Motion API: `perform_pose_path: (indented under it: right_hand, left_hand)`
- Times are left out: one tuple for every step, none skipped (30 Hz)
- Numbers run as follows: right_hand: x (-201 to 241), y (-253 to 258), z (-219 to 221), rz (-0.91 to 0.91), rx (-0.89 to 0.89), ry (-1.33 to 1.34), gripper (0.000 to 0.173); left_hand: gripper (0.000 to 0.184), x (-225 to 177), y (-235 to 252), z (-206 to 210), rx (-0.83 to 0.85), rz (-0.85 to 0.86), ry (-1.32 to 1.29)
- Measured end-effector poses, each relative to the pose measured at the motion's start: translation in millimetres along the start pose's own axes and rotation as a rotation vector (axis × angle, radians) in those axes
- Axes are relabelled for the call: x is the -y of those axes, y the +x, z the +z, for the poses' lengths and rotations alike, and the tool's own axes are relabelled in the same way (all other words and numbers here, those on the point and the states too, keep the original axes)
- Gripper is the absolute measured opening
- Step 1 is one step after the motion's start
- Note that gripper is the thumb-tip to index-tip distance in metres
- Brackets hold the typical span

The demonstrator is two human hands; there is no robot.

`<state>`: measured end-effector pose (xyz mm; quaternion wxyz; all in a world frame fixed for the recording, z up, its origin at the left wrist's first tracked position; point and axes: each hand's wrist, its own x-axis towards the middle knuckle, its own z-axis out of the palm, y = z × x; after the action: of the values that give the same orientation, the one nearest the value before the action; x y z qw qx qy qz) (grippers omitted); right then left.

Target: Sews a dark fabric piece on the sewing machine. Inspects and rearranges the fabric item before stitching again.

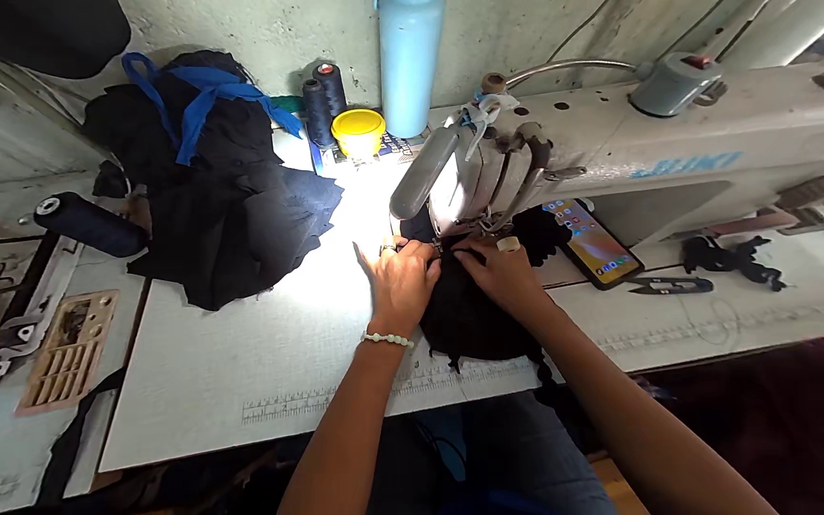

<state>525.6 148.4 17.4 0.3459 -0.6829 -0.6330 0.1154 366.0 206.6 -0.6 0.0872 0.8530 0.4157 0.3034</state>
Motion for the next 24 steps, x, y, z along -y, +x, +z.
perform_pose_path:
  right_hand:
    - [4,0,0,0.069,0.007,0.093,0.016]
    - [8,0,0,0.173,0.029,0.2,0.016]
    - [10,1,1,0.287,0.049,0.32,0.015]
    - [12,2,2,0.403,0.073,0.462,0.013]
    - [16,3,-1,0.503,0.109,0.613,0.012]
    - [18,3,-4,0.558,0.14,0.72,0.016]
    - [19,3,-6,0.563,0.164,0.749,0.022]
    - [17,3,-6,0.52,0.165,0.693,0.025]
    - [13,1,-5,0.432,0.148,0.566,0.023]
    - [8,-1,-5,0.3,0.118,0.413,0.021]
    - [4,-2,-4,0.152,0.075,0.267,0.02]
    - [0,-3,-1,0.017,0.03,0.12,0.022]
    - [-3,-4,1,-0.08,0.003,-0.015,0.024]
    - [-6,-4,2,-0.148,-0.015,-0.123,0.026]
    - [-9,-5,4,-0.202,-0.036,-0.207,0.026]
    - [-12,-6,5,-0.238,-0.054,-0.264,0.025]
    - [-13,-6,6,-0.254,-0.068,-0.293,0.022]
    - [-13,-6,6,-0.246,-0.073,-0.302,0.018]
    - [-11,-6,5,-0.214,-0.068,-0.289,0.015]
    - [-7,-6,5,-0.162,-0.054,-0.259,0.016]
    - [-3,-5,4,-0.101,-0.038,-0.217,0.019]
    - [2,-4,3,-0.044,-0.024,-0.168,0.022]
    - [6,-3,4,0.006,-0.014,-0.12,0.023]
    - [11,-2,4,0.056,-0.006,-0.079,0.025]
  left_hand:
    - [0.013,-2,0,0,0.003,-0.004,0.004]
    - [0.019,-4,0,0,0.001,-0.006,0.012]
    - [0.024,-6,0,1,-0.012,-0.003,0.029]
    - [0.027,-7,0,2,-0.033,0.005,0.054]
    - [0.027,-9,0,4,-0.049,0.013,0.073]
    - [0.025,-10,1,6,-0.055,0.015,0.083]
    - [0.019,-10,1,7,-0.062,0.012,0.084]
    - [0.013,-10,2,7,-0.061,0.002,0.076]
    - [0.009,-9,2,6,-0.055,-0.015,0.048]
    - [0.008,-8,2,5,-0.044,-0.037,0.015]
    - [0.007,-7,2,3,-0.031,-0.052,-0.011]
    - [0.007,-7,2,2,-0.014,-0.066,-0.027]
    - [0.007,-7,2,1,-0.001,-0.079,-0.031]
    - [0.007,-7,2,0,0.009,-0.09,-0.033]
    - [0.008,-7,2,-1,0.014,-0.096,-0.035]
    - [0.009,-7,1,-1,0.016,-0.096,-0.035]
    - [0.01,-7,1,-1,0.018,-0.094,-0.029]
    - [0.011,-7,0,-2,0.019,-0.09,-0.02]
    - [0.012,-8,-1,-2,0.021,-0.086,-0.014]
    - [0.015,-9,-1,-1,0.016,-0.076,-0.007]
    - [0.02,-10,-2,0,0.005,-0.062,0.009]
    - [0.023,-11,-2,2,-0.011,-0.045,0.03]
    - [0.025,-12,-2,3,-0.025,-0.031,0.056]
    - [0.025,-13,-1,5,-0.048,-0.017,0.083]
